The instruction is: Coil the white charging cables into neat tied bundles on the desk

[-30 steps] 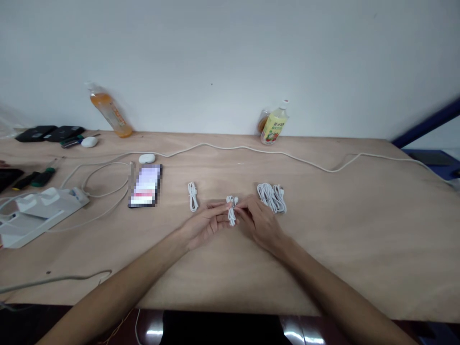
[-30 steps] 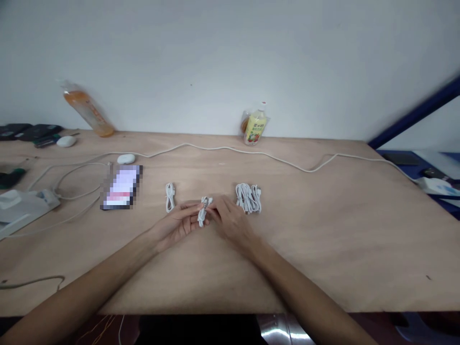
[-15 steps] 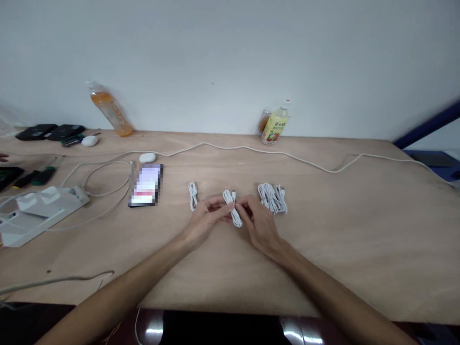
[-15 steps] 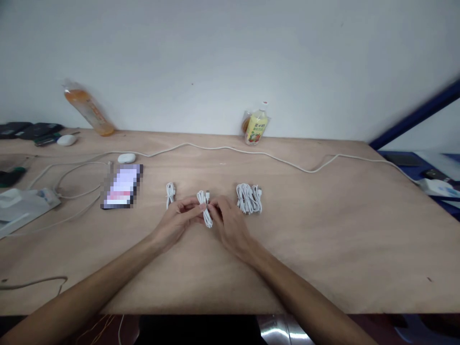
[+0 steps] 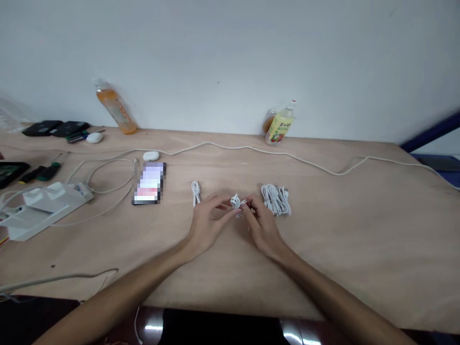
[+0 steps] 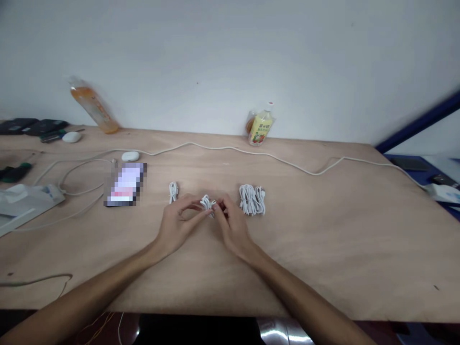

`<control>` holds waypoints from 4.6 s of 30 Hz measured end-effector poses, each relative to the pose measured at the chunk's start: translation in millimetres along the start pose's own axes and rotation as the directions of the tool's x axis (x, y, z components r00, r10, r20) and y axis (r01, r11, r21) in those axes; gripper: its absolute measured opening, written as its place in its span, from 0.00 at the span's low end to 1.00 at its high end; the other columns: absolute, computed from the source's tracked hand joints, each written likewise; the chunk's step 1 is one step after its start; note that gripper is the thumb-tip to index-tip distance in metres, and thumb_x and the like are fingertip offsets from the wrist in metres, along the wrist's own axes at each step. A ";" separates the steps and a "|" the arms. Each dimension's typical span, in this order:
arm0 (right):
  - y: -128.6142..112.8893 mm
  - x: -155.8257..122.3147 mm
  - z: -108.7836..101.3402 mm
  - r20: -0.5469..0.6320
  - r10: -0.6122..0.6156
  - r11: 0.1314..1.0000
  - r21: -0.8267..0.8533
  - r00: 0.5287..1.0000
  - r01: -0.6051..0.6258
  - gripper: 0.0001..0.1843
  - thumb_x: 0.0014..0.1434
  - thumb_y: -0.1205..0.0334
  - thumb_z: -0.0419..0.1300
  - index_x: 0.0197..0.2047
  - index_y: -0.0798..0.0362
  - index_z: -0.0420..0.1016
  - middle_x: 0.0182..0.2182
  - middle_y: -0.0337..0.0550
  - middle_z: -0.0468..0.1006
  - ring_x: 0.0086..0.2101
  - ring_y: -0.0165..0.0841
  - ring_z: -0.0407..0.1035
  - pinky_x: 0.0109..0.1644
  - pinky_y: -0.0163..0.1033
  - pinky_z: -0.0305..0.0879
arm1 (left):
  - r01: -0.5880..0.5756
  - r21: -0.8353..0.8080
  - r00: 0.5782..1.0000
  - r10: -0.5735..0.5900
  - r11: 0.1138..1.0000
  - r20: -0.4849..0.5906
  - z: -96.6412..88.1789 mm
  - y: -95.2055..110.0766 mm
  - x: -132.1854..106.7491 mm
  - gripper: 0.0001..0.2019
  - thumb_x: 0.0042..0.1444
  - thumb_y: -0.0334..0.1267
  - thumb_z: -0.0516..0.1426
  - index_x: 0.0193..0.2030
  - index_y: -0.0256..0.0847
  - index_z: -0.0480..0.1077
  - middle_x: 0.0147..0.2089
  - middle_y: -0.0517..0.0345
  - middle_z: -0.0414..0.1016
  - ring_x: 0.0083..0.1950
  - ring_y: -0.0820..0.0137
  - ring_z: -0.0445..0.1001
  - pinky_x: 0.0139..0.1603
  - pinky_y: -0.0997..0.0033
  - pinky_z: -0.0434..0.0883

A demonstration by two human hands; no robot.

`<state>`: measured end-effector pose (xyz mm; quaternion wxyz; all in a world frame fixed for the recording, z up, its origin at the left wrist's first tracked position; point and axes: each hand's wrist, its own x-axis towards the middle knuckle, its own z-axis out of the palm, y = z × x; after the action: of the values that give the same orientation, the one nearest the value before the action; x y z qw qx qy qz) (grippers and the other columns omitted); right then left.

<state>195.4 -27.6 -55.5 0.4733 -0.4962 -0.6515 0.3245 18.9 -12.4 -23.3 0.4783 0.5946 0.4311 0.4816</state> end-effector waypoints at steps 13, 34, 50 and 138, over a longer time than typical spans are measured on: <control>-6.6 7.2 -3.0 0.186 0.329 0.852 0.365 0.926 -0.377 0.24 0.64 0.36 0.67 0.33 0.47 0.69 0.22 0.30 0.63 0.20 0.29 0.57 0.22 0.35 0.55 | -0.708 0.480 0.675 0.696 0.517 0.245 -14.4 -28.2 0.9 0.16 0.72 0.25 0.59 0.58 0.46 0.82 0.45 0.53 0.82 0.43 0.69 0.80 0.43 0.70 0.79; 2.4 2.2 -11.7 -0.023 -0.338 0.902 -0.295 0.941 0.317 0.10 0.75 0.65 0.56 0.40 0.46 0.73 0.32 0.40 0.77 0.32 0.37 0.69 0.38 0.41 0.65 | 0.270 -0.282 0.934 -0.179 0.921 0.310 -2.2 -9.1 9.9 0.16 0.58 0.48 0.73 0.46 0.38 0.87 0.43 0.50 0.90 0.48 0.61 0.87 0.57 0.62 0.80; -7.3 -1.0 -4.8 0.012 -0.054 0.998 -0.028 0.998 0.055 0.10 0.75 0.58 0.55 0.42 0.48 0.75 0.35 0.41 0.81 0.35 0.37 0.73 0.40 0.40 0.69 | -0.331 0.208 0.944 0.325 0.920 0.063 -9.0 -17.3 3.0 0.08 0.62 0.43 0.72 0.46 0.44 0.88 0.37 0.54 0.83 0.36 0.68 0.79 0.33 0.73 0.76; -11.9 11.2 -11.5 0.043 0.240 0.905 0.352 0.970 -0.239 0.27 0.57 0.33 0.72 0.35 0.47 0.73 0.23 0.31 0.67 0.22 0.28 0.56 0.25 0.37 0.57 | 0.351 -0.254 0.889 -0.236 0.901 0.393 -1.9 -5.5 6.4 0.26 0.57 0.55 0.73 0.50 0.38 0.75 0.40 0.52 0.88 0.34 0.66 0.86 0.38 0.67 0.80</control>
<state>201.6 -21.0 -37.7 0.5120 -0.4791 -0.5160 0.4920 17.7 -5.0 -27.6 0.7052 0.5130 0.3407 0.3513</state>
